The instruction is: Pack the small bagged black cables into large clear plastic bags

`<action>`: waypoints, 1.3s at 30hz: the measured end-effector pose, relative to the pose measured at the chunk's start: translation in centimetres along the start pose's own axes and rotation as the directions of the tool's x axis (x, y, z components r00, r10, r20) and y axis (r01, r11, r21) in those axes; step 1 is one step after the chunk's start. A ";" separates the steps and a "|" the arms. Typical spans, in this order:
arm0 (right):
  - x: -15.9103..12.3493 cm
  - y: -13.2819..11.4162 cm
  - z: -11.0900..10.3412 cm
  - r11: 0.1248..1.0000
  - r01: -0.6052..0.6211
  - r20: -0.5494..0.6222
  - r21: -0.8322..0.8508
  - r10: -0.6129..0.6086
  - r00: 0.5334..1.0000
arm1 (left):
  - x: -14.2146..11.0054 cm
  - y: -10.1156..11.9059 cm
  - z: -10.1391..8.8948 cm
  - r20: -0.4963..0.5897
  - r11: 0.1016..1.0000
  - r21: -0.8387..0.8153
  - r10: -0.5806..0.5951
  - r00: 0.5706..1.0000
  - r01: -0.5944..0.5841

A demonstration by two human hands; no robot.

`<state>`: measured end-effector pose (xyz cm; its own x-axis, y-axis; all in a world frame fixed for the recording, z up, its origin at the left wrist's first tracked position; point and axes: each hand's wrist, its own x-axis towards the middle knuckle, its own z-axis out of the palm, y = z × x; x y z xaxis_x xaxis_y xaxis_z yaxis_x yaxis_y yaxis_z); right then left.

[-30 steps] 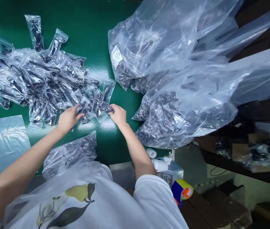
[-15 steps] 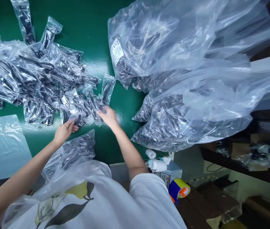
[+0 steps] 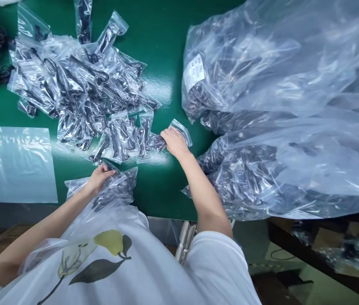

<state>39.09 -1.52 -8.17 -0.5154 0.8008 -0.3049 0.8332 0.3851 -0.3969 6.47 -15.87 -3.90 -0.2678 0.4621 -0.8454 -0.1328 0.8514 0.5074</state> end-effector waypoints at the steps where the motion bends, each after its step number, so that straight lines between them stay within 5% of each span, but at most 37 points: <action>1: -1.2 -0.6 0.2 0.999 -0.047 0.021 -0.009 0.047 0.999 | -0.5 -0.1 -0.2 -0.012 0.997 -0.071 -0.023 1.000 0.022; 5: -6.2 -3.0 2.2 0.916 -0.382 -0.040 0.126 0.389 0.920 | -3.2 1.1 -1.6 -0.006 0.971 -0.228 -0.067 0.998 0.064; 9: -9.8 -5.6 4.9 0.543 -0.603 0.023 0.584 0.732 0.681 | -4.4 3.7 -2.6 0.138 0.967 -0.252 -0.002 0.990 0.037; 11: -10.7 -7.2 5.5 0.315 -0.543 0.105 0.779 0.787 0.608 | -3.9 4.7 -2.5 0.195 0.965 -0.261 0.055 0.979 -0.003; 15: -10.5 -9.7 4.7 -0.009 -0.304 0.200 0.953 0.770 0.605 | -1.5 5.5 -1.7 0.259 0.985 -0.168 0.093 0.961 -0.050; 19: -9.3 -10.4 3.1 -0.198 -0.181 0.265 0.963 0.804 0.532 | 2.3 5.9 0.9 0.041 0.958 -0.015 0.285 0.958 -0.285; 22: -8.8 -10.4 2.6 -0.259 -0.137 0.291 0.956 0.789 0.542 | 5.1 6.1 3.7 -0.102 0.866 0.194 0.486 0.868 -0.461; 25: -8.5 -11.0 2.6 -0.265 -0.135 0.294 0.955 0.781 0.550 | 6.4 6.1 5.5 -0.119 0.806 0.353 0.543 0.831 -0.475; 29: -7.7 -13.2 3.0 -0.270 -0.179 0.323 0.946 0.738 0.592 | 6.0 5.2 5.4 -0.092 0.849 0.327 0.465 0.881 -0.414; 34: -3.0 -18.1 4.2 -0.359 -0.209 0.384 0.909 0.534 0.753 | 5.1 4.0 4.6 -0.011 0.883 0.196 0.436 0.900 -0.426; 39: 1.7 -21.1 5.8 -0.355 -0.277 0.444 0.893 0.593 0.672 | 4.2 4.0 3.1 0.140 0.991 -0.052 0.129 0.982 -0.123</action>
<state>19.48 -10.93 -5.31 0.0587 0.5631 -0.8243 -0.3320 -0.7677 -0.5481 7.73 -9.76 -5.88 -0.1463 0.5982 -0.7879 -0.1484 0.7742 0.6153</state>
